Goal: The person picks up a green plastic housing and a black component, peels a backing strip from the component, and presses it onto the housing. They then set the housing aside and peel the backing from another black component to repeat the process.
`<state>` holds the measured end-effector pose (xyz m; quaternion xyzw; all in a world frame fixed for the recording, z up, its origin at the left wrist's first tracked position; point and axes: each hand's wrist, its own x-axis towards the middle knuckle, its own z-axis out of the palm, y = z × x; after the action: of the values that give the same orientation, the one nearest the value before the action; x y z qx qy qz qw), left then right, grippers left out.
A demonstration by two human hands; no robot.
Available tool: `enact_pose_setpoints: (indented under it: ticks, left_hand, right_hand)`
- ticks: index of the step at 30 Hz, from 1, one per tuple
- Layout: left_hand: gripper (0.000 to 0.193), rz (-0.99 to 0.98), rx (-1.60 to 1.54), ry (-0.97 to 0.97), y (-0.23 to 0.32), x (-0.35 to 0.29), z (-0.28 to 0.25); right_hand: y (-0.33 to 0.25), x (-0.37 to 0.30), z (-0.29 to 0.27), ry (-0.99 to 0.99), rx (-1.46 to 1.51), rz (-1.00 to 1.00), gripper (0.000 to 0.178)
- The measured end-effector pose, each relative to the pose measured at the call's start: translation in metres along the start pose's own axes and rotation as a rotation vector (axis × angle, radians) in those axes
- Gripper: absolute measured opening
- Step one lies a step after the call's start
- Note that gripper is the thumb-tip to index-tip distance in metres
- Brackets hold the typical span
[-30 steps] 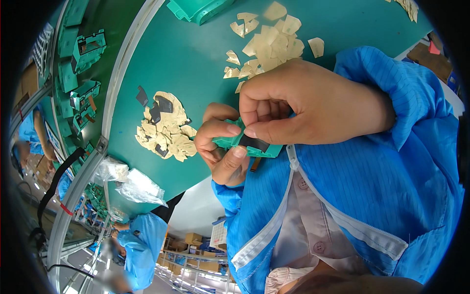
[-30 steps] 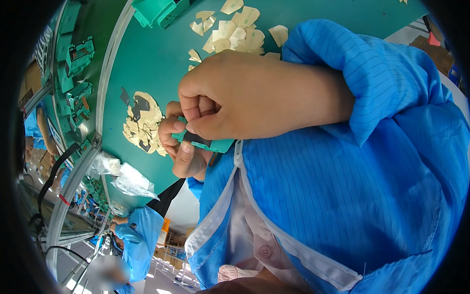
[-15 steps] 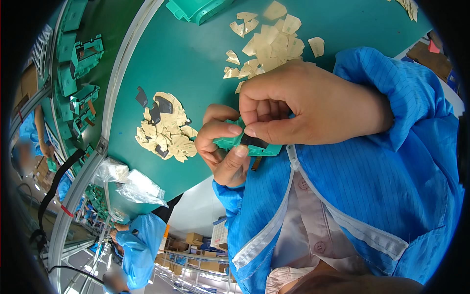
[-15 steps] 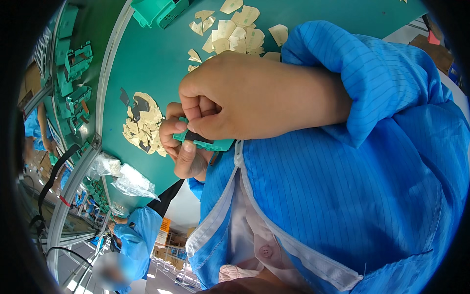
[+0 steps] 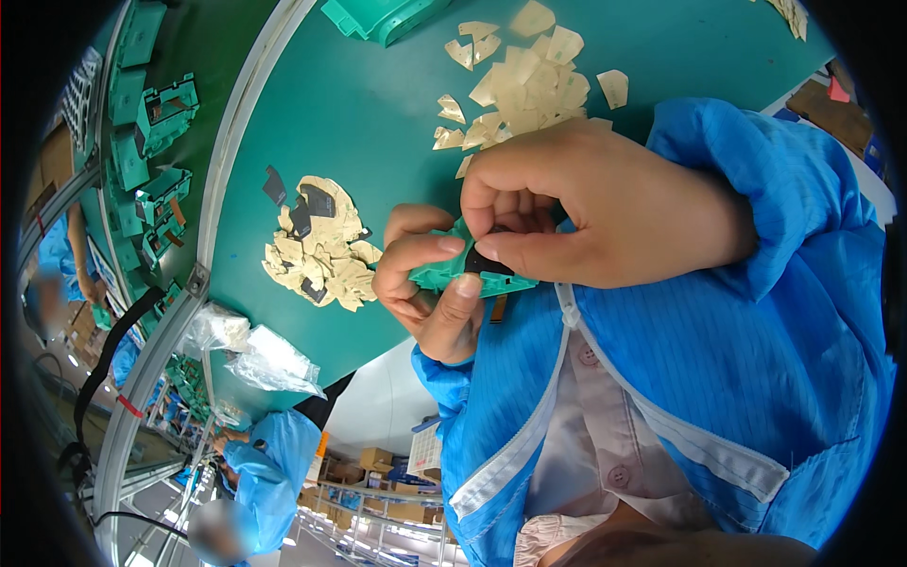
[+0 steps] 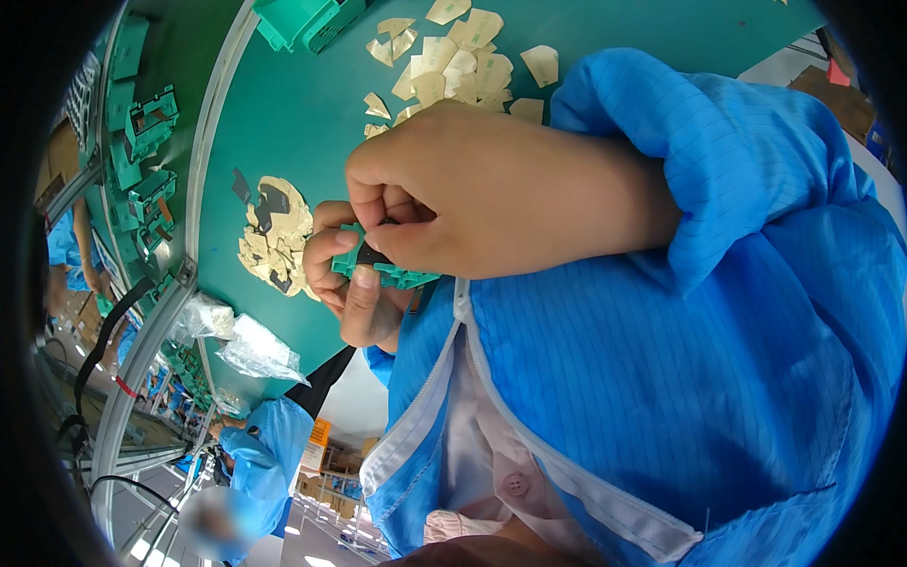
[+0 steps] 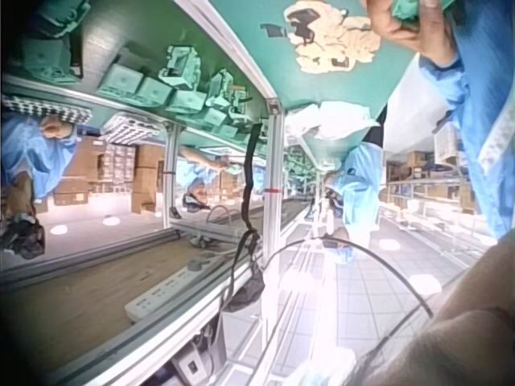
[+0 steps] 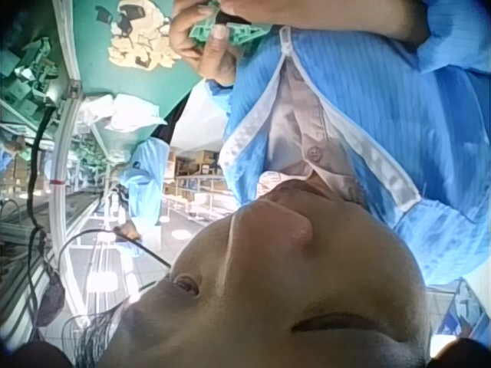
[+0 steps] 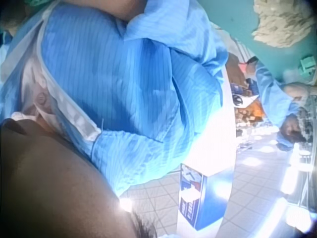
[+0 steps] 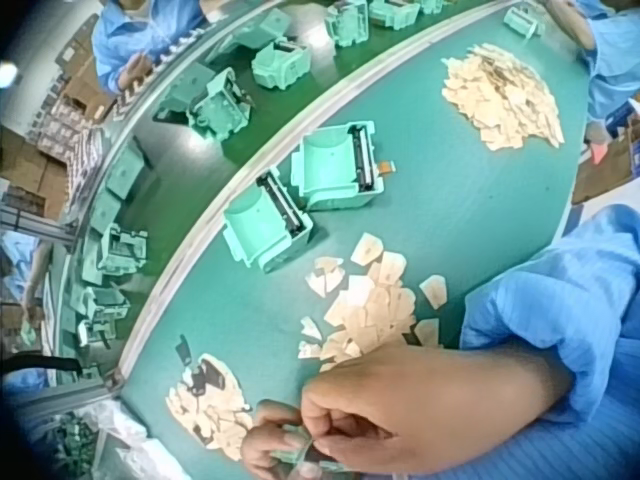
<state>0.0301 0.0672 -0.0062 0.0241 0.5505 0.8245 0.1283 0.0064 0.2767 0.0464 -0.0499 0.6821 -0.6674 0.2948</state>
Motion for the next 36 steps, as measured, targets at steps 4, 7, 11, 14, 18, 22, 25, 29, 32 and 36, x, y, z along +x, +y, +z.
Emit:
enact_pose_setpoints:
  ticks: [4, 7, 11, 14, 18, 22, 25, 29, 32, 36]
  left_hand:
    - [0.032, 0.01, 0.01, 0.019, 0.001, 0.001, 0.004]
    - [0.031, 0.015, 0.005, 0.012, 0.001, 0.001, 0.005]
    - [0.031, 0.035, -0.009, 0.021, 0.0, 0.0, 0.007]
    - [0.031, 0.03, -0.007, 0.027, 0.001, 0.0, 0.008]
    - [0.034, 0.124, 0.063, -0.115, -0.005, -0.002, -0.013]
    - [0.034, 0.16, 0.118, -0.132, -0.004, -0.002, -0.014]
    - [0.034, 0.189, 0.156, -0.13, -0.001, 0.001, -0.014]
    - [0.034, 0.227, 0.007, -0.129, -0.005, -0.001, -0.012]
    - [0.03, 0.123, -0.134, -0.029, -0.001, 0.0, -0.003]
    - [0.033, 0.115, -0.386, -0.054, -0.007, 0.0, -0.008]
  right_hand:
    - [-0.001, -0.003, -0.001, 0.02, -0.012, -0.017, 0.005]
    - [-0.001, -0.005, -0.001, 0.028, -0.026, -0.015, 0.006]
    - [-0.002, -0.005, 0.001, 0.053, -0.042, -0.041, 0.007]
    - [0.0, -0.005, 0.001, 0.067, -0.074, -0.083, 0.007]
    - [-0.001, -0.004, 0.003, 0.057, -0.031, -0.044, 0.007]
    - [0.0, -0.001, 0.003, 0.049, -0.079, -0.11, 0.011]
    - [-0.004, -0.002, 0.003, 0.056, -0.11, -0.094, 0.02]
    - [-0.002, 0.002, -0.003, 0.046, -0.043, 0.022, 0.031]
    - [0.018, 0.007, 0.002, -0.057, 0.049, -0.013, 0.028]
    - [0.029, 0.016, 0.009, -0.128, 0.379, 0.009, 0.036]
